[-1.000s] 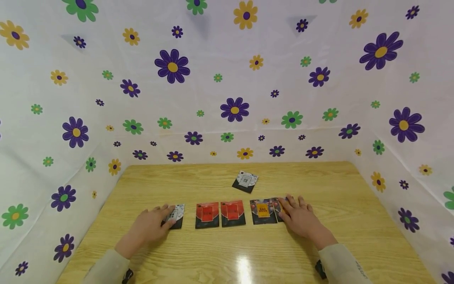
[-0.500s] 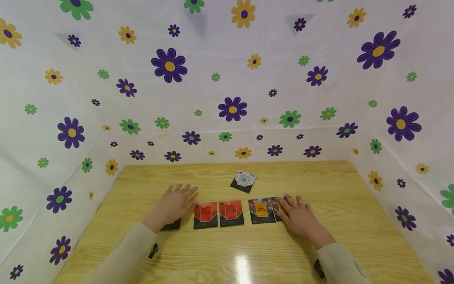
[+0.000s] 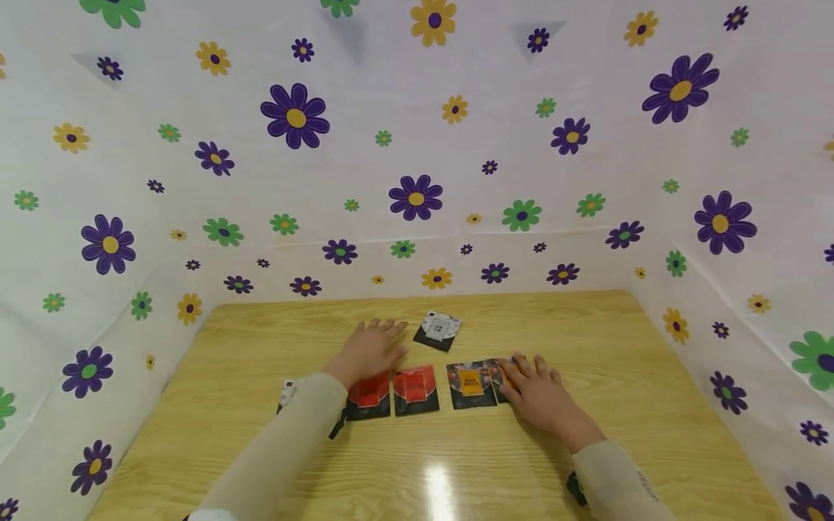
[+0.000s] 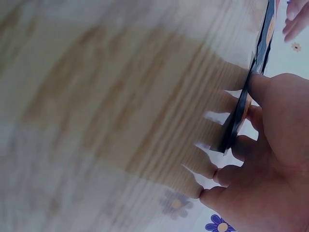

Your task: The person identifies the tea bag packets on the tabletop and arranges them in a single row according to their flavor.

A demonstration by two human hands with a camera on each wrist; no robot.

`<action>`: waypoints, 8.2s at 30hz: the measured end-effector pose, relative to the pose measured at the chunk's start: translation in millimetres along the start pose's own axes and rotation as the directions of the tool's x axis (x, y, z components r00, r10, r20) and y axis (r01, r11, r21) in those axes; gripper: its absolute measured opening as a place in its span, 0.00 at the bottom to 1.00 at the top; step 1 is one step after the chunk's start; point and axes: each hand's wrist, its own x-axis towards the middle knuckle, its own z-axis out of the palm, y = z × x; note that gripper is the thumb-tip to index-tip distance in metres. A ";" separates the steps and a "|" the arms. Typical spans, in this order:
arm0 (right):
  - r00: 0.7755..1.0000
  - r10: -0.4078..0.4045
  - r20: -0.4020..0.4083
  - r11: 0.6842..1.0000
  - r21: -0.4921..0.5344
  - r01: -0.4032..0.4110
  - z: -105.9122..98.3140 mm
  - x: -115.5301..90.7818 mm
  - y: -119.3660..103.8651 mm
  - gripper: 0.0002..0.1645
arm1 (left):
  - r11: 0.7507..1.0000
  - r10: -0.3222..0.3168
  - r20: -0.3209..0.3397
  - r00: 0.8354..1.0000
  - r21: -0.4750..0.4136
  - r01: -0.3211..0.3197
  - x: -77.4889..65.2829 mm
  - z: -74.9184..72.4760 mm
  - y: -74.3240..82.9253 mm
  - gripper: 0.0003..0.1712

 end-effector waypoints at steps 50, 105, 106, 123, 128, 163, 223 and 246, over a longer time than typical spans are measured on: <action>1.000 -0.006 -0.012 1.000 0.004 0.006 1.7 0.3 -2.8 0.35 | 0.984 -0.100 0.128 0.987 0.157 0.080 41.3 -0.9 55.2 0.34; 1.000 -0.002 -0.007 1.000 0.006 0.002 3.8 2.2 1.3 0.36 | 0.998 -0.048 0.084 0.995 -0.039 0.051 -15.4 -5.4 -47.0 0.40; 1.000 -0.002 -0.005 1.000 0.004 0.002 3.7 2.3 1.5 0.36 | 0.998 -0.053 0.081 0.995 -0.042 0.056 -17.3 -5.4 -49.2 0.40; 1.000 0.003 0.003 1.000 -0.004 -0.003 4.5 1.4 2.6 0.36 | 0.985 -0.138 0.091 0.986 -0.094 0.147 -40.9 -10.1 -81.6 0.40; 1.000 0.009 0.006 1.000 0.003 -0.009 5.0 1.1 2.2 0.37 | 0.984 -0.149 0.080 0.986 -0.090 0.156 -42.1 -4.6 -88.4 0.41; 1.000 0.004 -0.010 1.000 0.005 -0.004 3.1 1.3 -2.3 0.37 | 0.948 -0.306 0.033 0.951 -0.085 0.308 -86.8 -1.0 -137.7 0.51; 1.000 0.001 -0.002 1.000 0.000 -0.001 0.5 0.9 -6.0 0.36 | 0.919 -0.386 -0.019 0.922 -0.101 0.382 -163.0 -4.1 -178.4 0.52; 1.000 -0.017 -0.005 1.000 0.000 0.017 2.2 2.8 -1.6 0.37 | 0.915 -0.392 -0.019 0.920 -0.105 0.388 -187.6 -0.8 -166.8 0.52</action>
